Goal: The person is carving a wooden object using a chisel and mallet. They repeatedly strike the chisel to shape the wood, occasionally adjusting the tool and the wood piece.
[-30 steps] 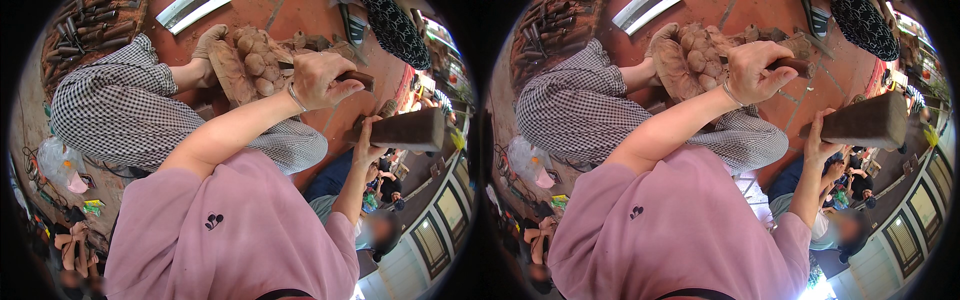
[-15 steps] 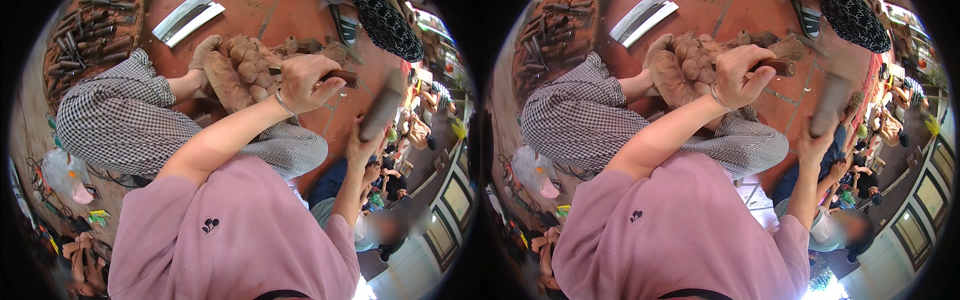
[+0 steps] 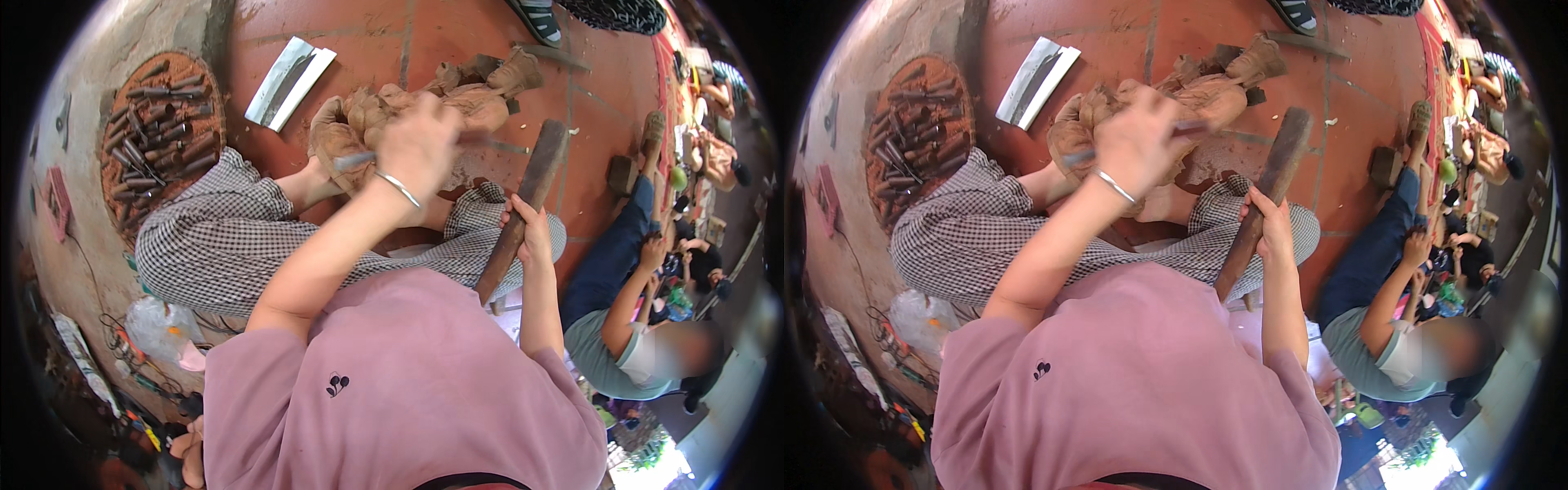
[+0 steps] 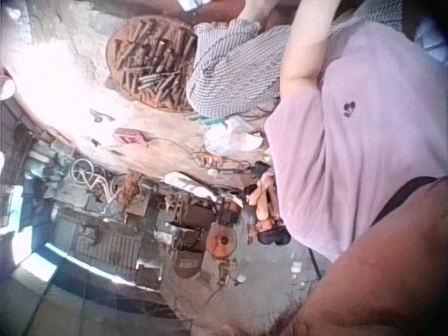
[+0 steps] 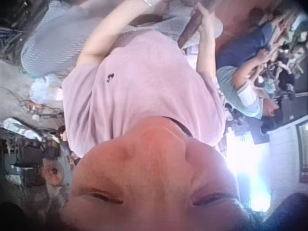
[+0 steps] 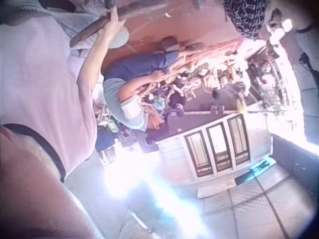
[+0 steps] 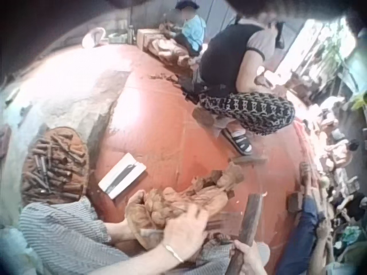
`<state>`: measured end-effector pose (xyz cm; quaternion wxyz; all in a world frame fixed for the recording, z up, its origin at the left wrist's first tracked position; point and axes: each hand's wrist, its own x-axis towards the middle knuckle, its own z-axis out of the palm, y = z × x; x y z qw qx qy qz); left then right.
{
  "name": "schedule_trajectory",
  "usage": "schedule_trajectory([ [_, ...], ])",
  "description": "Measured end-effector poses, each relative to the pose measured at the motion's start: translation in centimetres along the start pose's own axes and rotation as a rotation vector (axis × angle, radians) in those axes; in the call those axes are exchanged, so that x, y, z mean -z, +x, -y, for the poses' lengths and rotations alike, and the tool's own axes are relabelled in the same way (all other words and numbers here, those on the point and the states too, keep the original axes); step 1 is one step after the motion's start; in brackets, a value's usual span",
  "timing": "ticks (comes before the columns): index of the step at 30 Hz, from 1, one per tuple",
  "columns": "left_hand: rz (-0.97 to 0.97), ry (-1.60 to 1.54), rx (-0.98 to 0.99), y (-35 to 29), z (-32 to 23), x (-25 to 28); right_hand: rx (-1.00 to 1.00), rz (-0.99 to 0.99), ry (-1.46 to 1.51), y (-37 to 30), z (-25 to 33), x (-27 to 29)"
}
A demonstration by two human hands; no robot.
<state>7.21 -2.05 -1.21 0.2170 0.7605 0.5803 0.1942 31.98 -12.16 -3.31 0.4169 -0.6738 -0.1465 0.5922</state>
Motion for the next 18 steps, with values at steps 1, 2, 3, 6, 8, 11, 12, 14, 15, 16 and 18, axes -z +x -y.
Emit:
schedule_trajectory([
  [1, -0.03, 0.01, -0.015, 0.5, 2.2, 0.3, -0.046, -0.011, 0.039, 0.3, -0.8, 0.0],
  [2, -0.058, 0.013, -0.029, 0.9, 4.1, 0.7, -0.093, -0.025, 0.073, 0.6, -1.4, -0.1],
  [3, 0.042, -0.016, -0.029, 1.6, 5.3, 1.5, -0.127, -0.045, 0.085, 1.3, -2.3, 0.2],
  [6, 0.255, -0.099, -0.058, 3.1, 7.2, 2.7, -0.239, 0.025, 0.178, 3.3, -4.2, 1.2],
  [8, 0.374, -0.134, -0.124, 4.1, 8.4, 3.4, -0.334, 0.021, 0.252, 4.5, -5.9, 2.1],
  [11, 0.462, -0.257, -0.14, 4.7, 9.9, 3.5, -0.446, 0.044, 0.376, 5.5, -7.1, 2.9],
  [12, 0.481, -0.297, -0.14, 4.8, 9.7, 3.5, -0.463, 0.039, 0.413, 5.8, -7.4, 3.1],
  [14, 0.415, -0.173, -0.133, 4.5, 8.5, 3.3, -0.467, 0.039, 0.443, 6.4, -7.8, 3.1],
  [15, 0.338, -0.097, -0.135, 4.0, 7.8, 3.0, -0.455, 0.043, 0.434, 6.7, -7.9, 3.0],
  [16, 0.26, -0.027, -0.139, 3.5, 7.0, 2.5, -0.44, 0.043, 0.422, 6.9, -7.8, 3.0],
  [18, 0.139, 0.024, -0.115, 2.7, 5.8, 1.7, -0.415, 0.04, 0.401, 6.8, -7.9, 2.9],
])
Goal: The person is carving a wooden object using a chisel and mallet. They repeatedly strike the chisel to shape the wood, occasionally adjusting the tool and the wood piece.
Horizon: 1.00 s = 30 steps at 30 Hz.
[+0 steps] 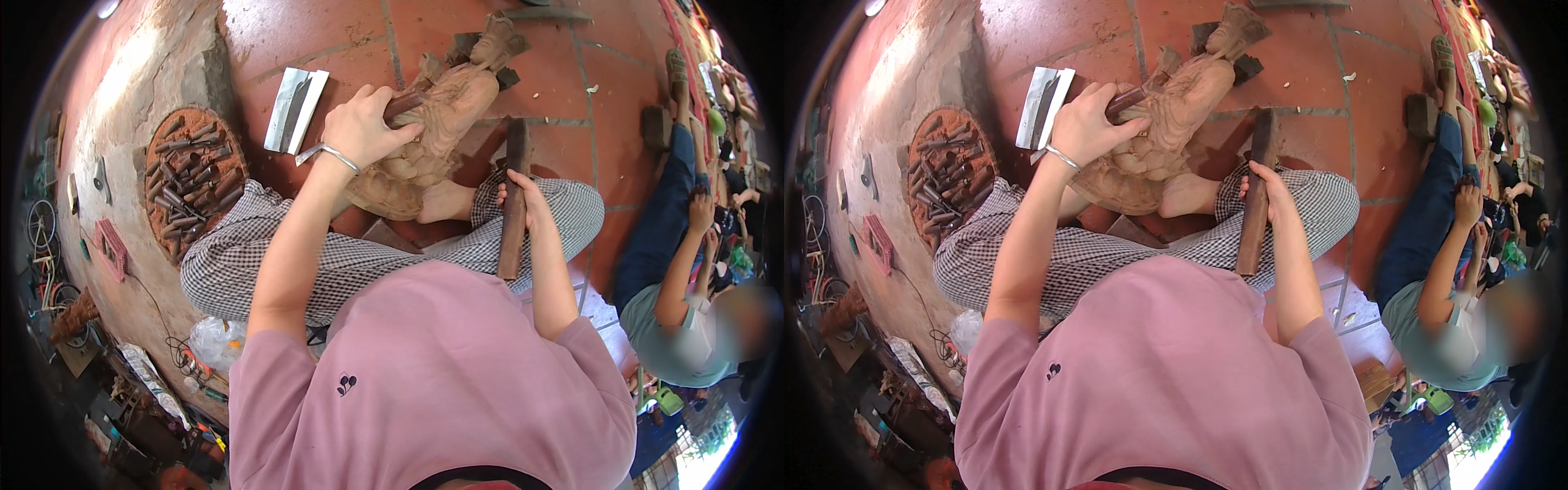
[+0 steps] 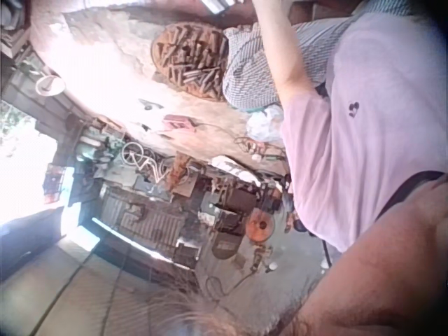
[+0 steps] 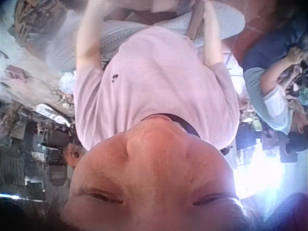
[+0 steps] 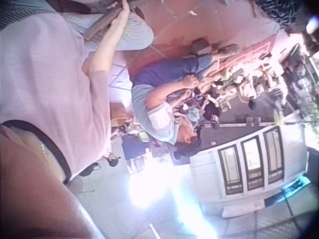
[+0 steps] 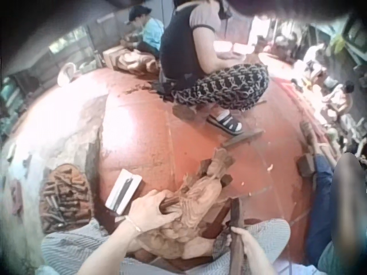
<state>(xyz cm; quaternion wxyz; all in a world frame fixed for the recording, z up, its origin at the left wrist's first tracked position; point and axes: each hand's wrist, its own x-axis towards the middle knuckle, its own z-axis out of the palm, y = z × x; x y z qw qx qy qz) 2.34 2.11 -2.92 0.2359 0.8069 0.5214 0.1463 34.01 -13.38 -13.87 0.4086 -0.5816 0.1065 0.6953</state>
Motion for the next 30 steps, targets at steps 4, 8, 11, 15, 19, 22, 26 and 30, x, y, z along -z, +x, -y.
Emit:
schedule_trajectory([
  [4, 0.029, -0.073, 0.189, 0.6, 0.1, 0.0, 0.005, 0.009, -0.049, 0.3, 0.0, 0.1],
  [8, 0.005, -0.561, 0.367, 1.2, 2.4, 0.5, -0.016, 0.016, -0.038, 0.4, 0.2, 0.1],
  [11, 0.042, -0.967, 0.388, 0.5, 4.1, 1.9, -0.01, 0.012, -0.036, 0.4, 0.2, 0.0],
  [15, -0.028, -1.306, 0.294, -0.2, 2.7, 4.7, 0.002, 0.009, -0.039, 0.4, 0.0, 0.0],
  [19, 0.043, -1.394, 0.195, -0.8, 3.4, 5.4, -0.002, 0.008, -0.036, 0.4, -0.1, 0.1],
  [22, -0.046, -1.406, 0.098, -1.3, 3.9, 4.6, 0.021, 0.01, -0.064, 0.2, 0.1, 0.0],
  [26, -0.156, -1.458, 0.065, -1.8, 3.7, 3.7, 0.168, -0.01, -0.207, -1.1, 1.2, -1.0],
  [30, -0.251, -1.476, 0.096, -2.1, 5.2, 4.2, 0.274, 0.013, -0.288, -2.4, 2.6, -3.0],
])
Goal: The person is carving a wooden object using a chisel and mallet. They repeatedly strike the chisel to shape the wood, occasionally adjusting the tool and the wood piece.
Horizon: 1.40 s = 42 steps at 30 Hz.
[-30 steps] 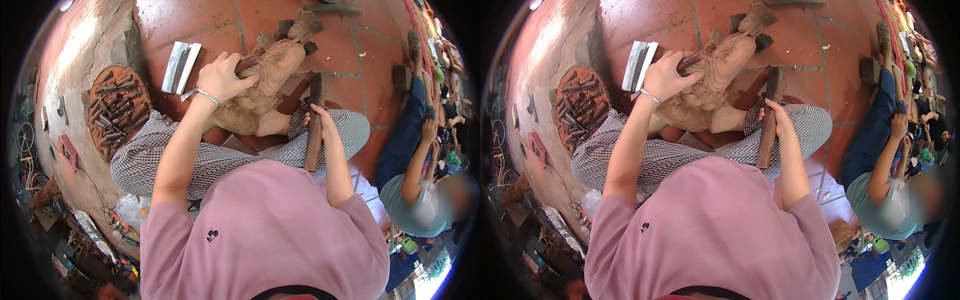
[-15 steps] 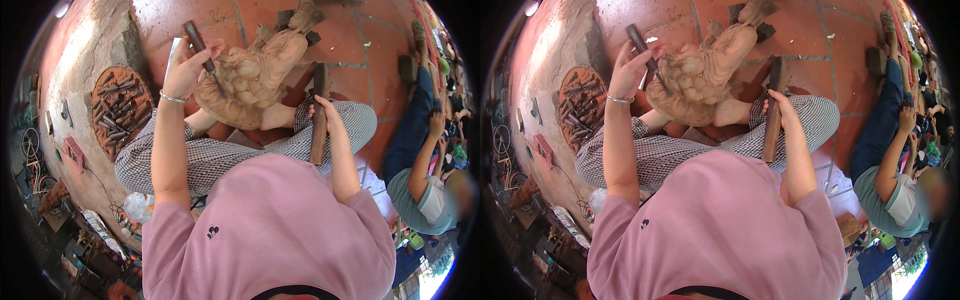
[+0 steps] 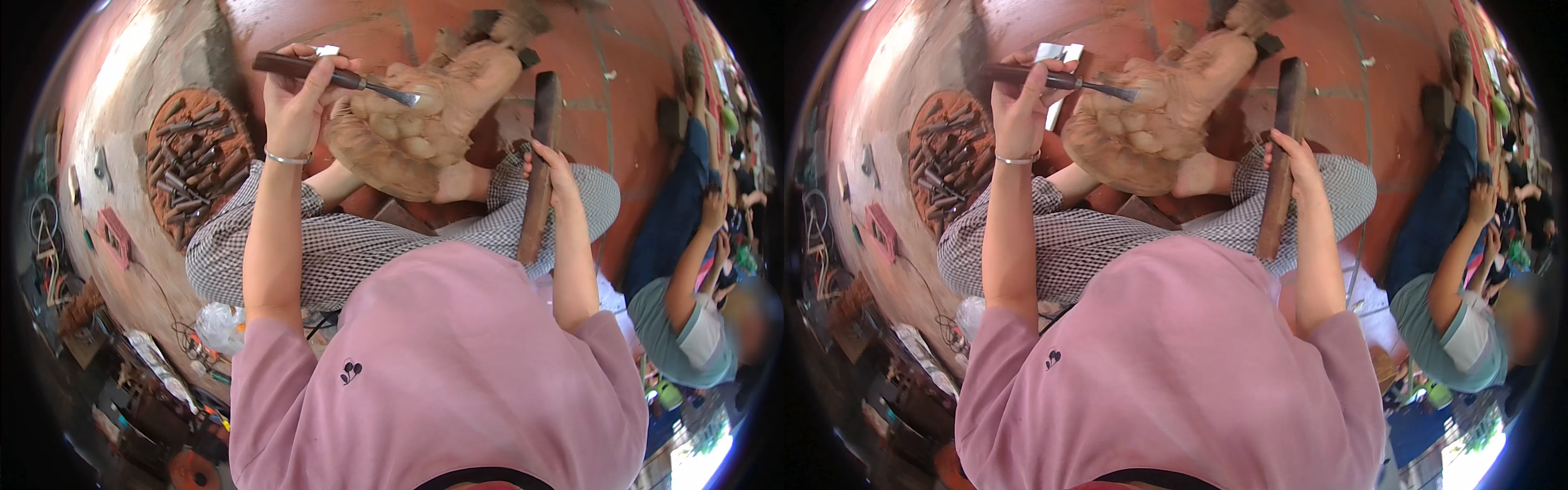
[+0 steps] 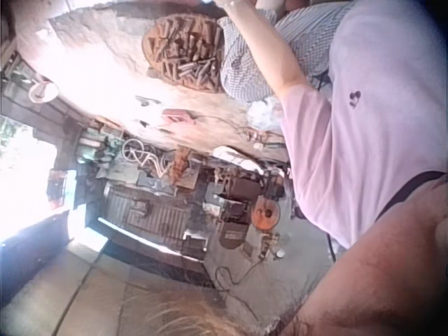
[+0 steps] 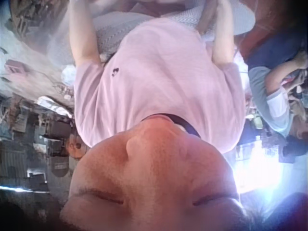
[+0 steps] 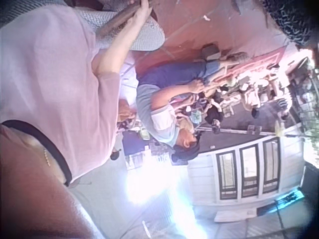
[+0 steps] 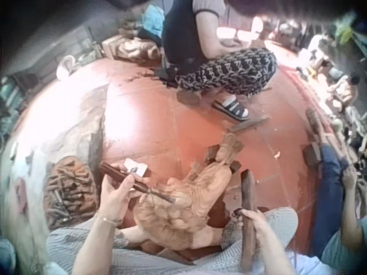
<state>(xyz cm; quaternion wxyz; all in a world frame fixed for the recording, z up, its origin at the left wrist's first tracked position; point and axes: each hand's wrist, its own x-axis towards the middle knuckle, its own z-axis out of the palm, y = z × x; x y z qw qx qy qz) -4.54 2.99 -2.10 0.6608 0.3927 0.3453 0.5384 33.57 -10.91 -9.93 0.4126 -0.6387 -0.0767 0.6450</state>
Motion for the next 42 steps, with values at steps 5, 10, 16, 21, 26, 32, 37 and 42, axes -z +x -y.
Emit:
schedule_trajectory([
  [5, -0.444, 0.107, 0.038, 3.3, -4.9, 8.0, -0.093, 0.002, 0.014, 0.8, -1.0, 0.6],
  [10, -0.725, 0.428, 0.354, 1.5, -10.5, 27.7, -0.269, 0.035, 0.179, 2.4, -3.5, 2.1],
  [16, -0.988, 1.508, 0.602, -8.9, -12.1, 41.4, -0.257, -0.031, 0.188, 3.5, -3.7, 3.2],
  [21, -0.796, 1.624, 1.073, -11.8, -10.1, 44.2, -0.251, -0.06, 0.168, 3.5, -3.7, 3.7],
  [26, -0.759, 1.623, 1.114, -11.8, -10.9, 41.5, -0.255, -0.035, 0.155, 4.3, -4.0, 4.3],
  [32, -0.93, 1.915, 0.98, -9.7, -11.3, 36.9, -0.249, -0.044, 0.163, 3.6, -3.8, 3.8],
  [37, -0.889, 1.692, 0.695, -9.0, -10.9, 38.3, -0.262, -0.017, 0.169, 3.6, -3.7, 3.6],
  [42, -0.786, 1.529, 0.964, -9.1, -9.5, 41.1, -0.272, -0.03, 0.155, 3.5, -3.6, 3.4],
])
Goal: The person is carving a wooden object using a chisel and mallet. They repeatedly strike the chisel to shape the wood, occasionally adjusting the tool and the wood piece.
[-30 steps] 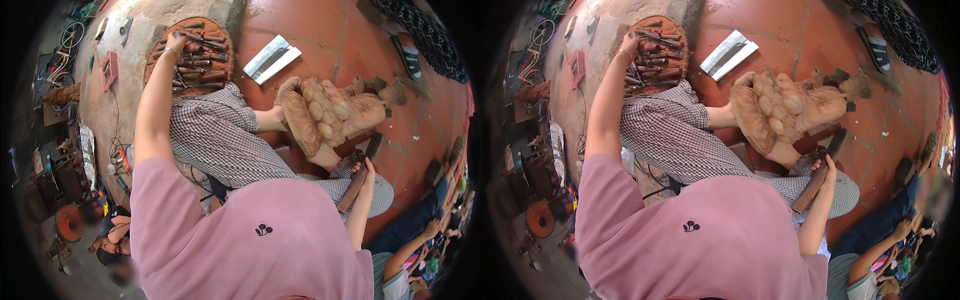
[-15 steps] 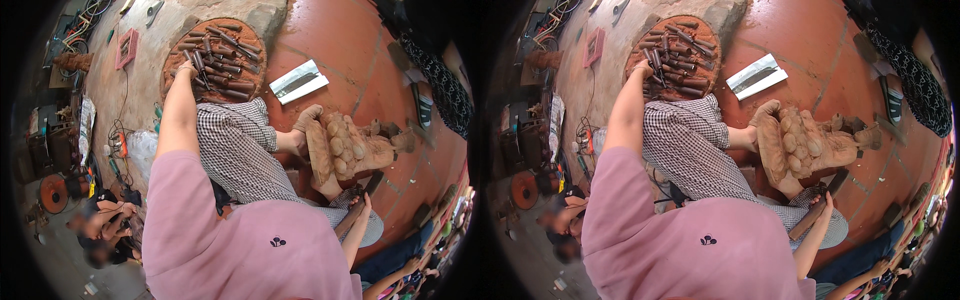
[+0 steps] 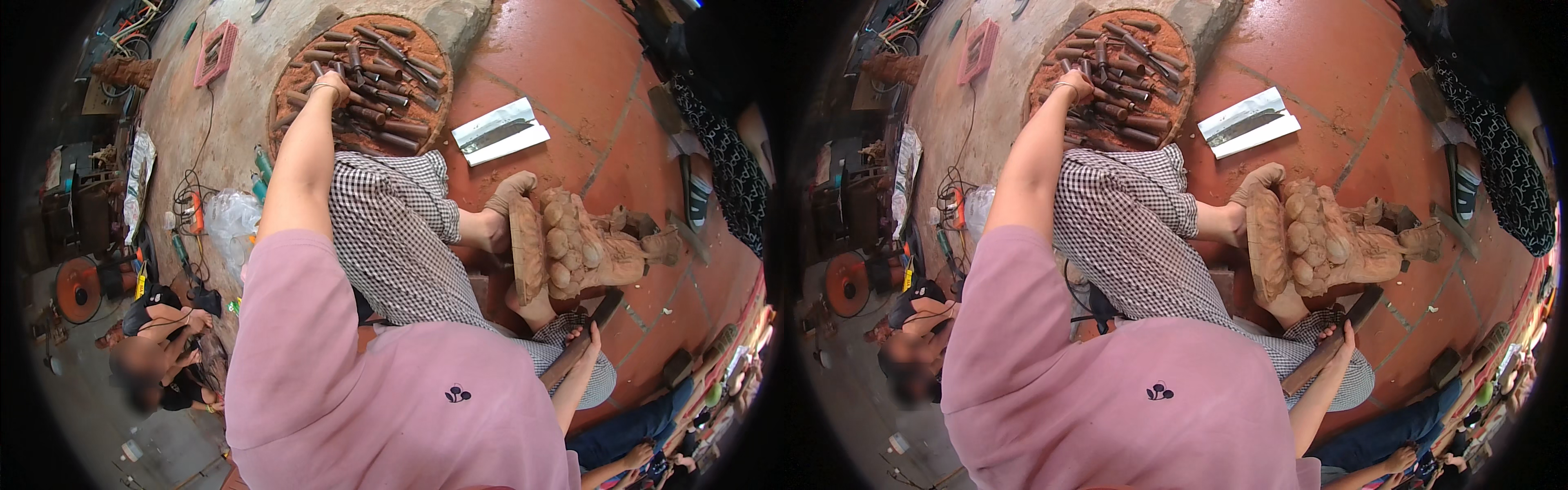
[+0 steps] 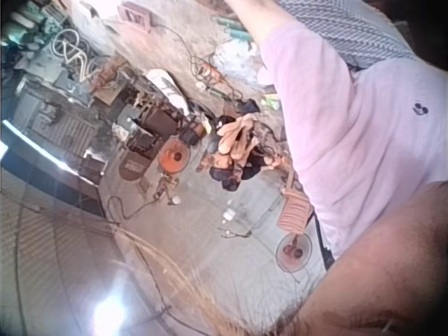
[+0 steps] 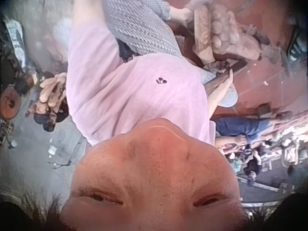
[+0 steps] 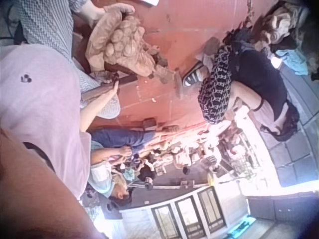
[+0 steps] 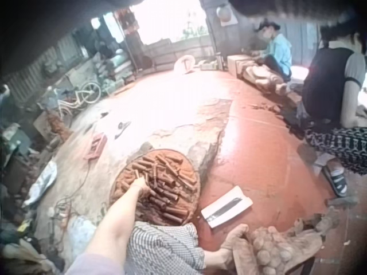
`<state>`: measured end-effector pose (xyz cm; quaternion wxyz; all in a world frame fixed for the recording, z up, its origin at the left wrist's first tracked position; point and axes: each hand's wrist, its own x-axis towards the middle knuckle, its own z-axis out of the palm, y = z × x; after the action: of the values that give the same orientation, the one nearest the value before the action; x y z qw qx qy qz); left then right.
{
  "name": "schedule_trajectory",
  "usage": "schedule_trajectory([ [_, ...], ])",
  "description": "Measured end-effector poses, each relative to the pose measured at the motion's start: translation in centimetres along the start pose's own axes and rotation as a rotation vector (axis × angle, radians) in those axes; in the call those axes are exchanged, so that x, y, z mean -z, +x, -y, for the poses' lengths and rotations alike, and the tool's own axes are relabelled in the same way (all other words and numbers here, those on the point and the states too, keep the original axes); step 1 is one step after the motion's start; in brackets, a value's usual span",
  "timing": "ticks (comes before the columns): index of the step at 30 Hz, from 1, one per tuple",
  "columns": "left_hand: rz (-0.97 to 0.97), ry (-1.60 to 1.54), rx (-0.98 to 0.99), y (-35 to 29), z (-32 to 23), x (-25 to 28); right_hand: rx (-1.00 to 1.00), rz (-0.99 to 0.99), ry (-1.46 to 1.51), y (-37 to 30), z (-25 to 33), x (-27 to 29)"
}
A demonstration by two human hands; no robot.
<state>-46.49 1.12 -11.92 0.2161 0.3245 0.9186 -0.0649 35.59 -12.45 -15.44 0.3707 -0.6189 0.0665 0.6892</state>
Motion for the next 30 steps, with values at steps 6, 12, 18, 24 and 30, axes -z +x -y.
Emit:
schedule_trajectory([
  [6, -0.079, 0.039, 0.109, -1.4, -0.3, 0.8, 0.031, -0.007, -0.022, -0.4, -0.1, -0.3],
  [12, 0.114, -0.253, 0.239, -1.1, 0.1, 0.0, 0.003, -0.002, -0.037, -0.3, 0.2, -0.4],
  [18, 0.468, -0.787, 0.258, -0.3, 1.9, 0.3, 0.031, -0.003, -0.01, 0.1, -0.2, 0.1],
  [24, 0.588, -1.096, -0.065, -5.5, -1.3, 3.8, 0.028, -0.014, -0.003, -0.3, -0.5, -0.8],
  [30, 0.45, -1.114, -0.536, -15.3, -13.9, 7.0, 0.006, -0.054, -0.04, -0.3, 0.0, -1.2],
])
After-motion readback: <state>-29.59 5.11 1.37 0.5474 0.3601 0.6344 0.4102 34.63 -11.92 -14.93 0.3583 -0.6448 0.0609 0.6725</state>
